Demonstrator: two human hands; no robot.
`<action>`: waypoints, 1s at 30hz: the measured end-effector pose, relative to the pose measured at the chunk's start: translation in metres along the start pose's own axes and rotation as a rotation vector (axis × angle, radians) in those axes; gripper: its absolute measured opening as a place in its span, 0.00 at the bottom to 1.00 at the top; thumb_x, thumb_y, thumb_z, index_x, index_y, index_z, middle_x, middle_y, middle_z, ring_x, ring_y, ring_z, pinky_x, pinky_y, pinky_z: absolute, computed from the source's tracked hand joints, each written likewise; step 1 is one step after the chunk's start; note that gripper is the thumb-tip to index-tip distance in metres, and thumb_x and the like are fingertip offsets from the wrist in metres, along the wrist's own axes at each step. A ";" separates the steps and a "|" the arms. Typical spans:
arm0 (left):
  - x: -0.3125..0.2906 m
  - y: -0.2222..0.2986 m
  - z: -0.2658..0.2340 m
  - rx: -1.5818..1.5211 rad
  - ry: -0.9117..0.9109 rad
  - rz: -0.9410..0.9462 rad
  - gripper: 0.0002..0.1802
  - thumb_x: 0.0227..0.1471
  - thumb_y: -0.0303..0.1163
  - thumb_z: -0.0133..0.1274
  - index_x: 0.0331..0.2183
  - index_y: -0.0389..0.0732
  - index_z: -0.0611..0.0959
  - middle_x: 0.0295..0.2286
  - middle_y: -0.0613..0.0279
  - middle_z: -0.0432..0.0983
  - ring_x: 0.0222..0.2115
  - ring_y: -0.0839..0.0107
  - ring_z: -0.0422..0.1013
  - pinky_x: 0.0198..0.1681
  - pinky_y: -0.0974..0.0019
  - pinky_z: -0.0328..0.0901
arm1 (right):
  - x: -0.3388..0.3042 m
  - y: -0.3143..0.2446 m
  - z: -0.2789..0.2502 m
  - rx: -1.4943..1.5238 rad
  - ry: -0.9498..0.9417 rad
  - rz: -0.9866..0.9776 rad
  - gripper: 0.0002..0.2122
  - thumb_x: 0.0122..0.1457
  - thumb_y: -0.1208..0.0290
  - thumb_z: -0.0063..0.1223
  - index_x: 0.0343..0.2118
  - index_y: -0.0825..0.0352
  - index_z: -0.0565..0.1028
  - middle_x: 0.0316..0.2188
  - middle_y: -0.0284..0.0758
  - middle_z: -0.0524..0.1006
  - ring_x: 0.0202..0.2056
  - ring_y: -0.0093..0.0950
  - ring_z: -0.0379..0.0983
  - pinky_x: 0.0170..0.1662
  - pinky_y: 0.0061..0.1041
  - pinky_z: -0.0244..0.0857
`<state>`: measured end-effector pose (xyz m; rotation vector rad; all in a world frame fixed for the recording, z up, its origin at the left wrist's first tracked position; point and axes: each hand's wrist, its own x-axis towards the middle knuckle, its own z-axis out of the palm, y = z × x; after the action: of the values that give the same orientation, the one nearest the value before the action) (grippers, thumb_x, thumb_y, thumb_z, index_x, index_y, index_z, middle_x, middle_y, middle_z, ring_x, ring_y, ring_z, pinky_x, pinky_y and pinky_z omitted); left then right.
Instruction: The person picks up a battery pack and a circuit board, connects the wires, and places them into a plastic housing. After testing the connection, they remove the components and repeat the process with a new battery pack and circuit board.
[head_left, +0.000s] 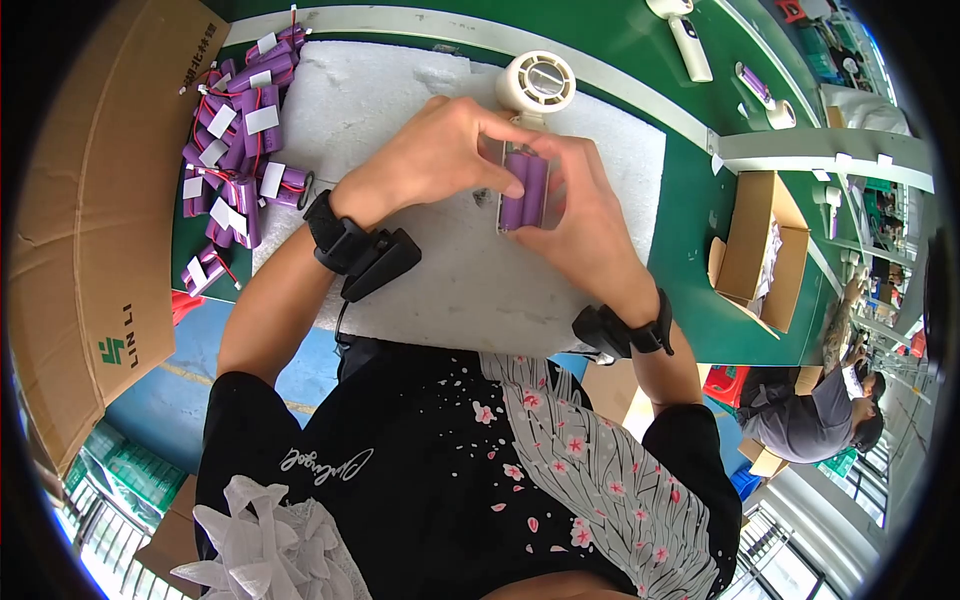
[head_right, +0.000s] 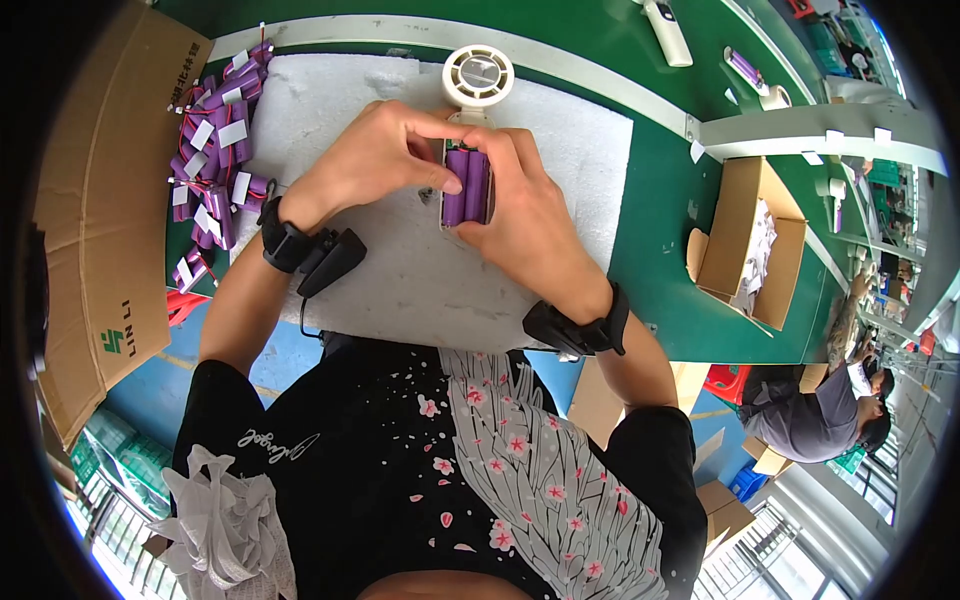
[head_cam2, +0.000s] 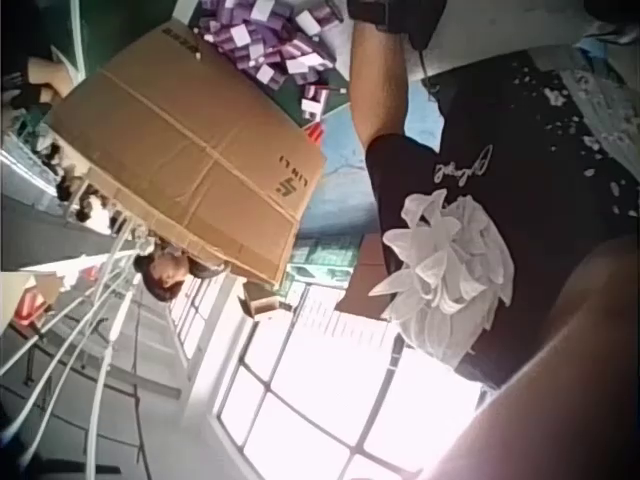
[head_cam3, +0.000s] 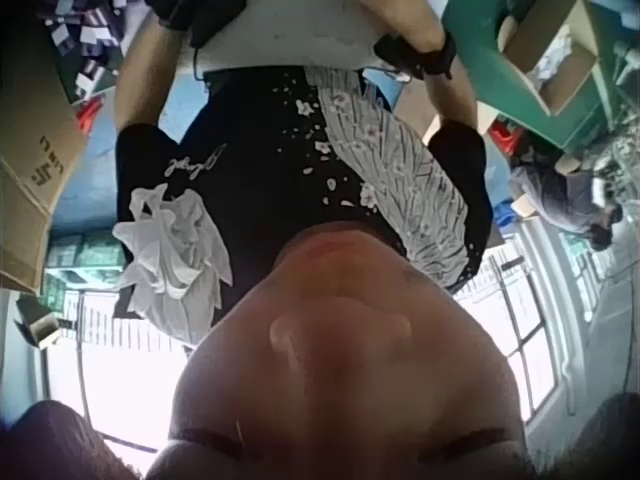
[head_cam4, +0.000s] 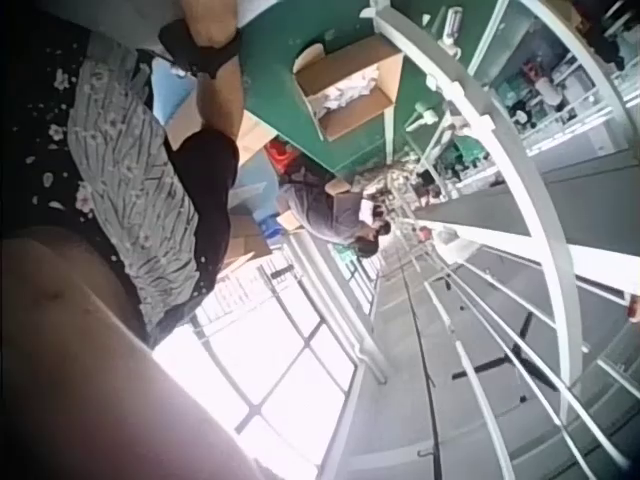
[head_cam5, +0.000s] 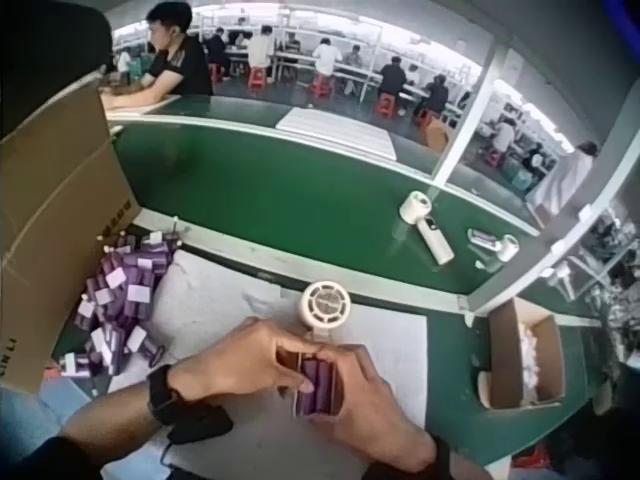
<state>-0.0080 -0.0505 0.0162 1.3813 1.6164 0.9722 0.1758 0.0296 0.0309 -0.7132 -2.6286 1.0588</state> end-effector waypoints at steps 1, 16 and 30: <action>0.000 0.000 -0.001 0.002 0.008 0.006 0.28 0.37 0.27 0.67 0.46 0.49 0.83 0.23 0.65 0.80 0.22 0.81 0.70 0.29 0.74 0.66 | 0.002 0.000 0.000 0.019 -0.006 -0.004 0.33 0.36 0.79 0.69 0.49 0.63 0.67 0.48 0.36 0.66 0.41 0.32 0.72 0.39 0.27 0.70; 0.000 -0.005 -0.001 -0.045 0.009 0.088 0.28 0.35 0.28 0.67 0.45 0.47 0.83 0.28 0.58 0.82 0.25 0.78 0.73 0.32 0.71 0.67 | -0.009 0.005 -0.005 -0.175 -0.030 -0.234 0.34 0.34 0.77 0.71 0.51 0.71 0.71 0.50 0.40 0.68 0.45 0.39 0.71 0.48 0.32 0.68; 0.006 -0.017 -0.015 0.108 0.535 0.242 0.24 0.41 0.28 0.63 0.45 0.45 0.81 0.41 0.56 0.77 0.30 0.70 0.74 0.33 0.67 0.70 | 0.068 -0.002 -0.035 -0.371 0.330 -0.238 0.24 0.48 0.76 0.62 0.51 0.70 0.71 0.52 0.45 0.71 0.46 0.39 0.73 0.47 0.32 0.68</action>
<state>-0.0290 -0.0472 0.0058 1.4967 1.9357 1.5144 0.1302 0.0840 0.0587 -0.5644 -2.5531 0.3556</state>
